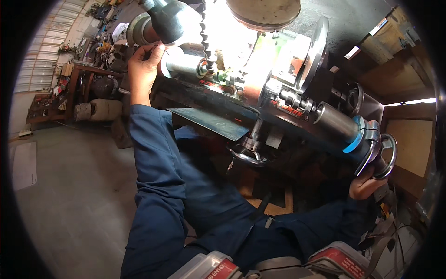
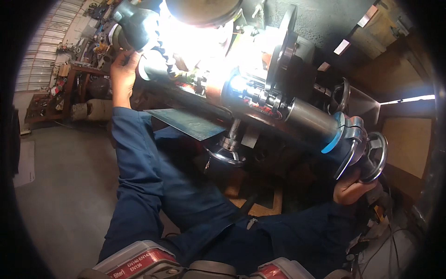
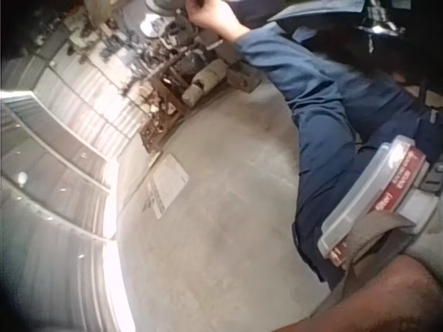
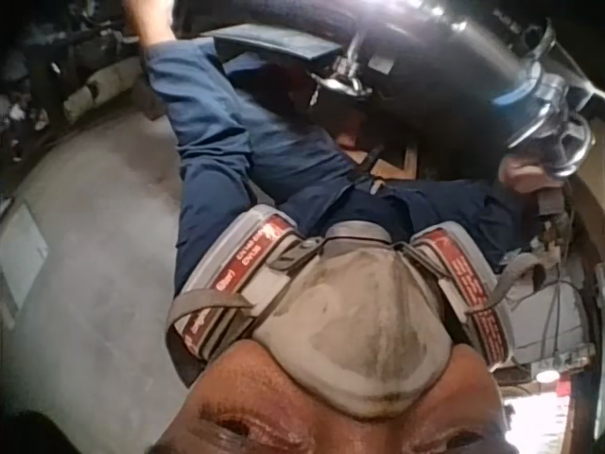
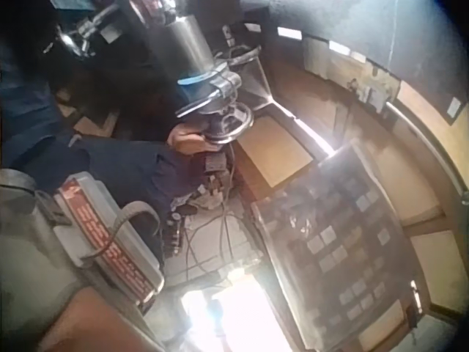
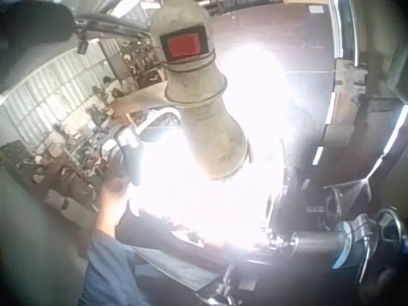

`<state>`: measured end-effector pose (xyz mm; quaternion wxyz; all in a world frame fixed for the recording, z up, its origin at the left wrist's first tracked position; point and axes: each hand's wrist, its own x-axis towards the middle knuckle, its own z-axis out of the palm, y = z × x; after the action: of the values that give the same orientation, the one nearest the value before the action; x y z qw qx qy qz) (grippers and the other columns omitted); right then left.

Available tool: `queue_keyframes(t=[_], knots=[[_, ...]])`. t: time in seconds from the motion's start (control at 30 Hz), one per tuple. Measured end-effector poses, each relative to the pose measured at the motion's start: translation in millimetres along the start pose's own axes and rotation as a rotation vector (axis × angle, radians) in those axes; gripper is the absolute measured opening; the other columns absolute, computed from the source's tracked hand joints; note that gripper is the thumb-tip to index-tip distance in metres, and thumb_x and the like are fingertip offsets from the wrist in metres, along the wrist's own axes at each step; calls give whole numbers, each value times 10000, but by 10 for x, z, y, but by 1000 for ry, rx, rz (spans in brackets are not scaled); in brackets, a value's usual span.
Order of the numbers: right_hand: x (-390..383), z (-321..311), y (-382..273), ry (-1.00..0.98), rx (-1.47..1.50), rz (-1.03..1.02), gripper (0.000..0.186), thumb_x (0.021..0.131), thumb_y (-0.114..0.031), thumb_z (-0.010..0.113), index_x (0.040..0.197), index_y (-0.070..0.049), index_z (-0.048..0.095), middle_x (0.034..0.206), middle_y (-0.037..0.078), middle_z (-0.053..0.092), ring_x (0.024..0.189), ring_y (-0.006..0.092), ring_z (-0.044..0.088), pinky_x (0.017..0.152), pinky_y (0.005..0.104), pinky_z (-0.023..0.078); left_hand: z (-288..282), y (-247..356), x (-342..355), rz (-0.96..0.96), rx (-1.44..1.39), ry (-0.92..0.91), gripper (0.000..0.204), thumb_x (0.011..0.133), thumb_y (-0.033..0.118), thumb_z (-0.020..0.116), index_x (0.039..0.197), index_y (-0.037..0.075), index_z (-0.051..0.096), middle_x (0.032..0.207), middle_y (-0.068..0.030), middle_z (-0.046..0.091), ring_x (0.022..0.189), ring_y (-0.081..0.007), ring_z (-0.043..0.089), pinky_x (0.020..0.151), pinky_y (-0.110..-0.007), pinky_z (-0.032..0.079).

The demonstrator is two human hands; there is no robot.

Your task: The person grinds a metal shaft using a lathe machine, measures the component with digital calipers, and turns the machine handwheels and levers to shape the part.

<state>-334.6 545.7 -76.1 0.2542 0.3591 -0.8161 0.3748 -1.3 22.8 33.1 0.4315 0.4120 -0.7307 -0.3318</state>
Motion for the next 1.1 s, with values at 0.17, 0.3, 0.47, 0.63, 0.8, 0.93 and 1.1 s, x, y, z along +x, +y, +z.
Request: queue_keyframes(t=[0.17,0.3,0.47,0.63,0.8,0.93,1.1], knots=[[332,-71,-434,12,-196,131,474,1021,-294,456,1328,64,409,1218,275,557,1059,392,607,900,426,478,-35,-52,17,11,20,0,263,850,200,771,983,-18,708,910,-53,714,854,-98,624,822,-253,480],[529,-125,-621,-31,-178,216,454,1026,-315,437,1319,33,447,1160,266,607,1029,394,633,868,428,490,-23,-36,14,-29,12,-12,262,854,209,768,978,-14,709,915,-45,711,855,-100,619,822,-255,476],[800,-190,-832,-176,-257,340,458,1033,-346,416,1296,18,508,1086,250,652,994,390,652,831,419,497,-59,-74,22,-8,18,-15,263,857,212,765,984,-11,707,915,-43,711,858,-102,621,824,-254,475],[876,-260,-744,-247,-334,297,473,1034,-374,413,1293,7,521,1093,239,654,978,391,655,810,418,504,-49,-91,31,-23,-6,-30,277,852,215,772,991,-15,703,919,-49,709,865,-104,620,830,-258,474],[815,-191,-775,-198,-321,302,430,1031,-358,419,1281,-27,533,1042,227,671,950,389,667,776,427,515,-80,-121,53,-20,25,-7,310,836,226,792,1005,-15,697,948,-58,699,885,-112,614,837,-262,470],[531,-39,-568,-13,-191,281,474,1027,-391,437,1303,-13,511,1081,229,655,967,353,664,807,393,513,-85,-226,90,-39,-41,-25,335,832,239,796,1021,-18,694,969,-57,692,896,-116,609,844,-263,466],[476,-45,-528,71,-160,202,493,1020,-401,449,1331,-20,482,1086,235,653,972,345,666,815,382,519,-122,-298,115,-66,-44,-26,342,831,254,799,1016,-14,694,988,-54,680,915,-115,597,851,-275,460]])
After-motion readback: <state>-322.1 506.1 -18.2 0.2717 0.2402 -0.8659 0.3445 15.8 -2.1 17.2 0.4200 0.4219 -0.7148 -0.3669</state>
